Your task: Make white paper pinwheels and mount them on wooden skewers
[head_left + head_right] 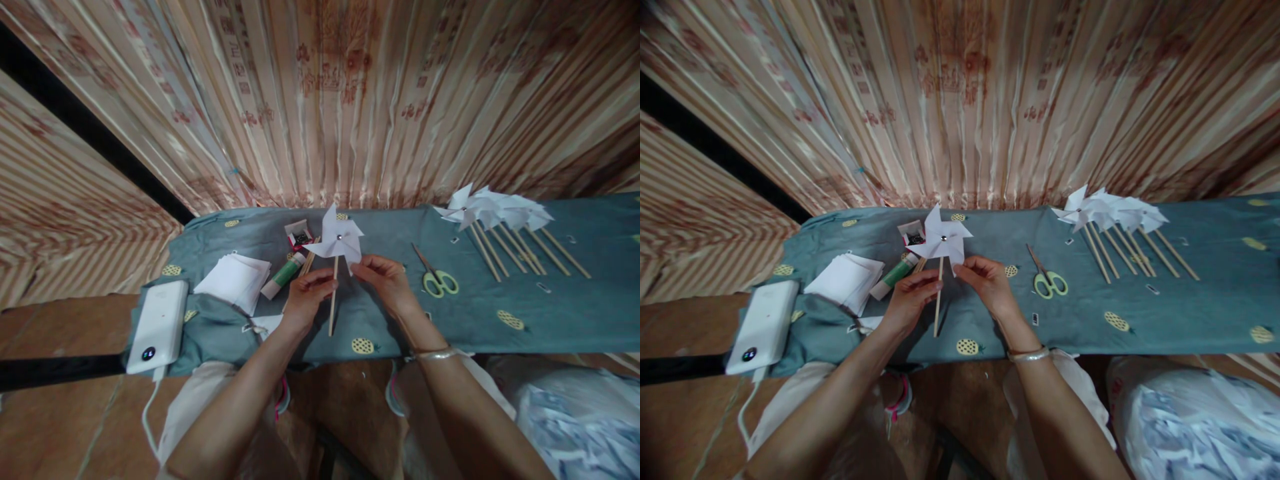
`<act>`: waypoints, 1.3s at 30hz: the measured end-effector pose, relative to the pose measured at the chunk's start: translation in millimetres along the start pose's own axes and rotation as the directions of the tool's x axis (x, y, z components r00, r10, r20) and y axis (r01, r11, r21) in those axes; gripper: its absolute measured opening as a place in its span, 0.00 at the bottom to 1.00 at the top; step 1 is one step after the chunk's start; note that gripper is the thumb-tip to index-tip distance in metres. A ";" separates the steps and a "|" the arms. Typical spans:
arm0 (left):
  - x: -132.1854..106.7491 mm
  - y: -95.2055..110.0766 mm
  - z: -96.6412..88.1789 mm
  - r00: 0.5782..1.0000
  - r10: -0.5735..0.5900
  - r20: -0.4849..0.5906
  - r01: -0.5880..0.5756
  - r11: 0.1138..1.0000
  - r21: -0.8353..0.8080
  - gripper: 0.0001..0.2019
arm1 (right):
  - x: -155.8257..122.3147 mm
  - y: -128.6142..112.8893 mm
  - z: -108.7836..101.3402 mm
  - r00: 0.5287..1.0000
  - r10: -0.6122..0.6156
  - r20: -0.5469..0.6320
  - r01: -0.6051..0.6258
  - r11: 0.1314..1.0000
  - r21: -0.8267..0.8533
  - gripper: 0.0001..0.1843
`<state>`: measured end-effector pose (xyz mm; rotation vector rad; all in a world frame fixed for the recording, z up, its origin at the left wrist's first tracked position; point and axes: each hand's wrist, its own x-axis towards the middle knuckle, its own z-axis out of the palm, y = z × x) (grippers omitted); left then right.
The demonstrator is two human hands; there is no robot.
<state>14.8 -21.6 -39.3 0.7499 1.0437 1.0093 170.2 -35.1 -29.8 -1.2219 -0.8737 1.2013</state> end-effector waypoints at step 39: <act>-5.6 0.2 0.8 0.987 -0.129 0.097 0.127 0.992 0.022 0.20 | 12.1 -7.1 -24.1 0.997 0.083 -0.006 -0.080 0.977 0.195 0.19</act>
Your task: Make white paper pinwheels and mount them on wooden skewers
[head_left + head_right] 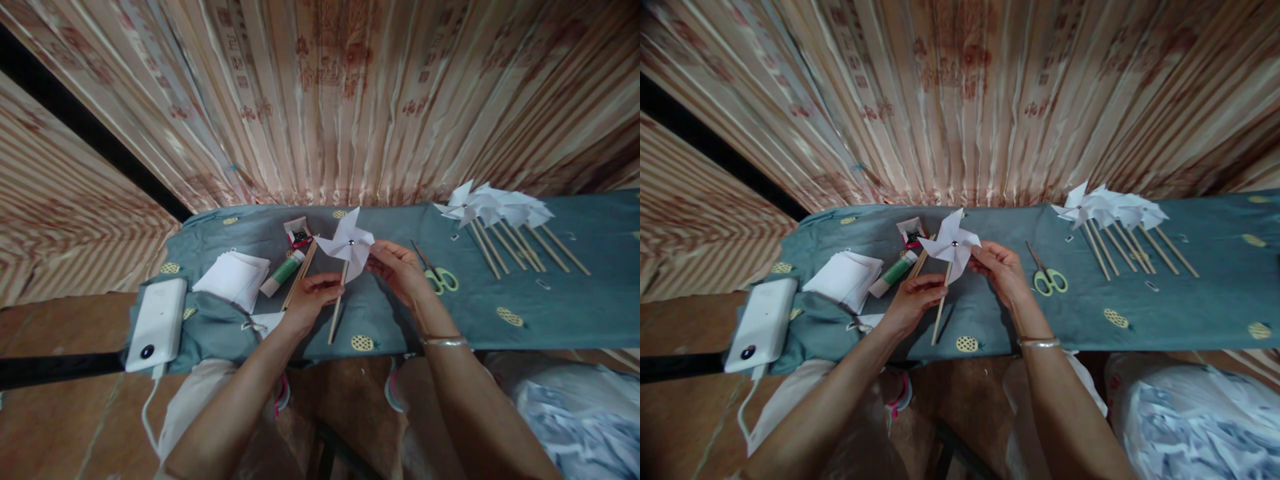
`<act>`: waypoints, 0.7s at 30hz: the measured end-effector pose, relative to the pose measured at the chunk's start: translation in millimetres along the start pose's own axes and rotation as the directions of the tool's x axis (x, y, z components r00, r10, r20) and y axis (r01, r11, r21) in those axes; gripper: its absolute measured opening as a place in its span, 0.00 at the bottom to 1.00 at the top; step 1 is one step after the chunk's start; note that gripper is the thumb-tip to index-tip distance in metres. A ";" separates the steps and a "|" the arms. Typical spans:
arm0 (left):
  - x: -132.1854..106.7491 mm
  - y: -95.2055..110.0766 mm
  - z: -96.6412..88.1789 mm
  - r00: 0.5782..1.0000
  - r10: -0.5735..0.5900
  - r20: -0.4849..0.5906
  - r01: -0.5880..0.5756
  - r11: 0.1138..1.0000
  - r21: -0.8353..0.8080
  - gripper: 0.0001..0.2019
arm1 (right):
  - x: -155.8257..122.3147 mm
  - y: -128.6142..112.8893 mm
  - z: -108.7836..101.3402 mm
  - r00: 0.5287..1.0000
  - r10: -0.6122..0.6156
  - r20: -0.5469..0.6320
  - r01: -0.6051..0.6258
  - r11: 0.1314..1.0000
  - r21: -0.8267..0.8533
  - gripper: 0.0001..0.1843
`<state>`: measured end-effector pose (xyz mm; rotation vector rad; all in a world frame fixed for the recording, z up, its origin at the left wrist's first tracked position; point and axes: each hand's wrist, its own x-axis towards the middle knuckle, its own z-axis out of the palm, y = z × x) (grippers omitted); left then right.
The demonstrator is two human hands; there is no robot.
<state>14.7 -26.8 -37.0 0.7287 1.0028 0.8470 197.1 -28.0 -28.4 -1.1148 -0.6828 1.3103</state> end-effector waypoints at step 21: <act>1.2 0.3 -0.2 1.000 0.018 -0.015 -0.018 1.000 0.010 0.19 | -0.7 6.5 0.4 0.991 -0.106 -0.084 0.103 0.994 -0.036 0.18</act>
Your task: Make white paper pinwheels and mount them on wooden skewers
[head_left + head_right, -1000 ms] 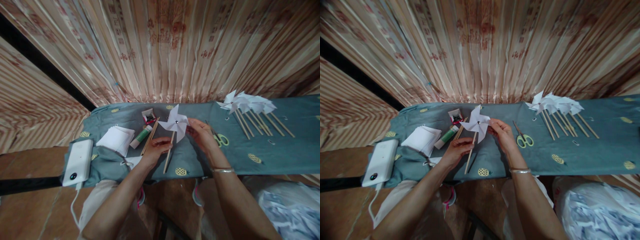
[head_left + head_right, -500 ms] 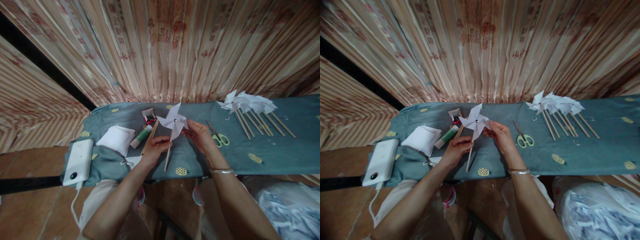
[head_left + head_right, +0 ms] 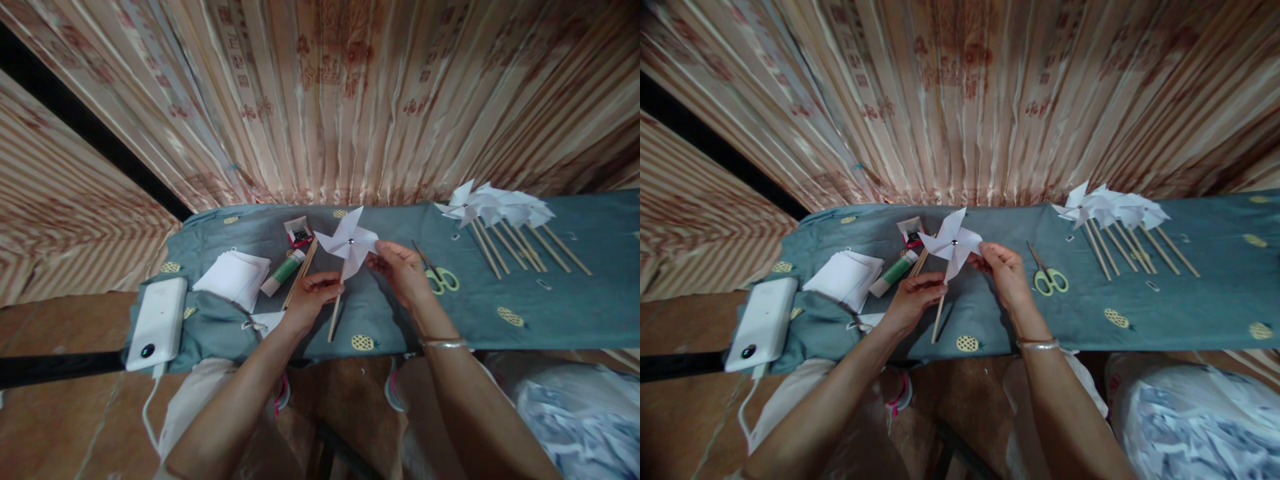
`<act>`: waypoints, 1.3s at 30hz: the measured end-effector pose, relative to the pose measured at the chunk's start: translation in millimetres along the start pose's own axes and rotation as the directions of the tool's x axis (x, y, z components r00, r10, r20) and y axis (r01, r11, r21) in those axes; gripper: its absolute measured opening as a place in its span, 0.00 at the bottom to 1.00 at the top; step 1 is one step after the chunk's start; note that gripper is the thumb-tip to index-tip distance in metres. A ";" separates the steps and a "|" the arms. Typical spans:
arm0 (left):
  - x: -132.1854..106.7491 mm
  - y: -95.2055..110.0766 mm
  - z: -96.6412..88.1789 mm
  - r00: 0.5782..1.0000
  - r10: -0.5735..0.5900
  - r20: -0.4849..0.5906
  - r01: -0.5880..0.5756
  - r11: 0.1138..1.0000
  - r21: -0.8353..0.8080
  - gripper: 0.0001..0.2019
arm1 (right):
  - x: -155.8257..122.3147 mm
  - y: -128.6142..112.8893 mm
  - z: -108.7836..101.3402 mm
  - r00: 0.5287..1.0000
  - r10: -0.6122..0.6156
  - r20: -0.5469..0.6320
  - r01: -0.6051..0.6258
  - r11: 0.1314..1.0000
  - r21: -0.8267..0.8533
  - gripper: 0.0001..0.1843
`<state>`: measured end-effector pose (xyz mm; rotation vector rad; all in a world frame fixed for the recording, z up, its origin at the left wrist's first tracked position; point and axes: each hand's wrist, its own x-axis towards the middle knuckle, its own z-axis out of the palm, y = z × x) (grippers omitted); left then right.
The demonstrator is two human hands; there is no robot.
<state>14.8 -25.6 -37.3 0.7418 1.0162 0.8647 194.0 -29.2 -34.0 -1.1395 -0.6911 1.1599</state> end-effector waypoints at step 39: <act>0.5 1.0 -1.0 0.998 0.060 -0.014 -0.060 0.998 -0.001 0.17 | -7.5 0.9 5.7 0.999 0.004 0.039 -0.001 0.998 -0.060 0.15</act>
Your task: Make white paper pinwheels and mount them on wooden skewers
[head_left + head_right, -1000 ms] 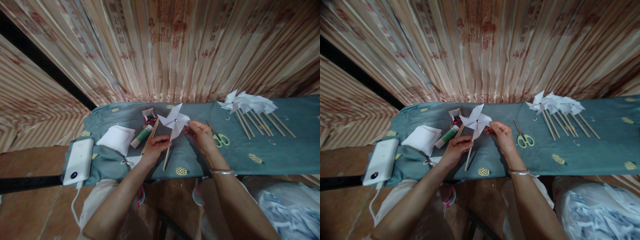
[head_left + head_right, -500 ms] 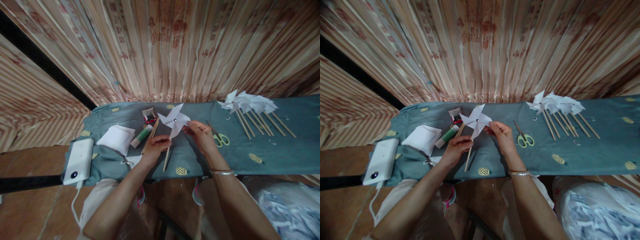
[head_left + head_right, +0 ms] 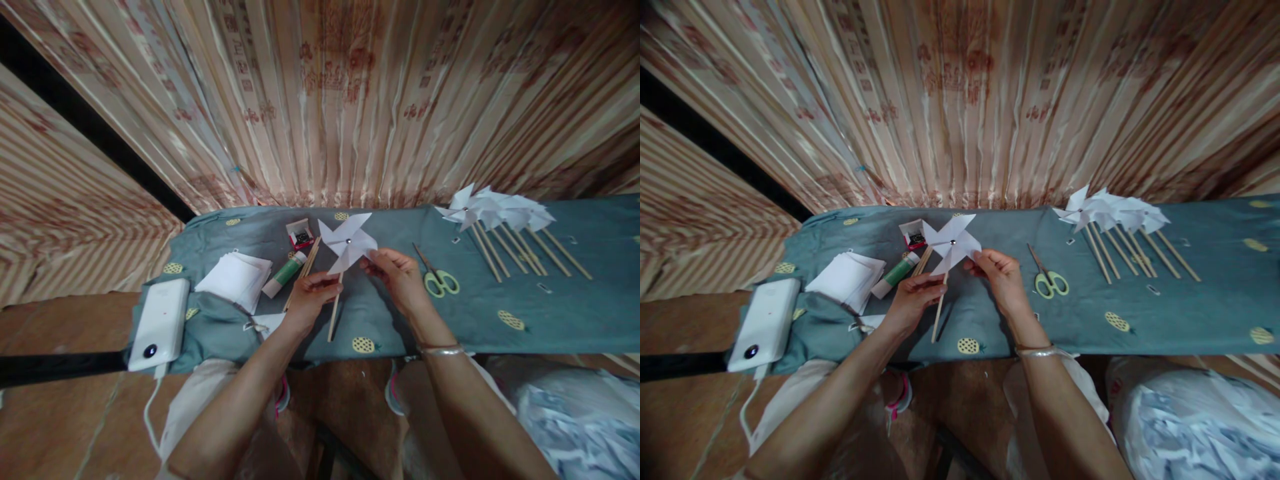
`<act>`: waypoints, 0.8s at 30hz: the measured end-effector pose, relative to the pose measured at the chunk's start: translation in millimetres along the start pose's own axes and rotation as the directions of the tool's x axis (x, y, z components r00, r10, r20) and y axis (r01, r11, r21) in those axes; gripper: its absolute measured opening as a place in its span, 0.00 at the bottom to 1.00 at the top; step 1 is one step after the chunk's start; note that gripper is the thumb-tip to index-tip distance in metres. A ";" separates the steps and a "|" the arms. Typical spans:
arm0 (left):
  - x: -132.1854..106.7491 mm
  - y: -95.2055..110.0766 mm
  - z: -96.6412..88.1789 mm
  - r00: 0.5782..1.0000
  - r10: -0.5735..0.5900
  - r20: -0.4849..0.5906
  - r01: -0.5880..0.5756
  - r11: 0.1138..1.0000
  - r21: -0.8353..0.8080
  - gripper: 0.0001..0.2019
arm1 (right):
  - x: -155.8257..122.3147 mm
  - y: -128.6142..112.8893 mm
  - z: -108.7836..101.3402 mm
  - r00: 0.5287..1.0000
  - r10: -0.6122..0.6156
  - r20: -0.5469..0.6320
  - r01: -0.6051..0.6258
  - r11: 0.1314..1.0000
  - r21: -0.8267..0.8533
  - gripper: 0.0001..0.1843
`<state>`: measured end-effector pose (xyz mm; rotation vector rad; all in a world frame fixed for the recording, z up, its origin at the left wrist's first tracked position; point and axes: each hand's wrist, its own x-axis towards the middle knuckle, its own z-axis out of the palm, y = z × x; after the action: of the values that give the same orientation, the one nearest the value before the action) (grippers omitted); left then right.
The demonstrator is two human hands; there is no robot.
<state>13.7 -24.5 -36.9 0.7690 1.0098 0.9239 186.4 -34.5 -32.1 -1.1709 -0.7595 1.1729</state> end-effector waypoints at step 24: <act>0.3 1.4 0.2 1.000 0.016 -0.009 -0.016 1.000 0.010 0.15 | -5.8 5.3 3.8 0.999 -0.006 0.054 0.009 0.999 -0.050 0.15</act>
<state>13.5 -23.7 -35.8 0.7825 1.0177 0.9373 179.9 -39.1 -35.5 -1.1804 -0.8377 1.1892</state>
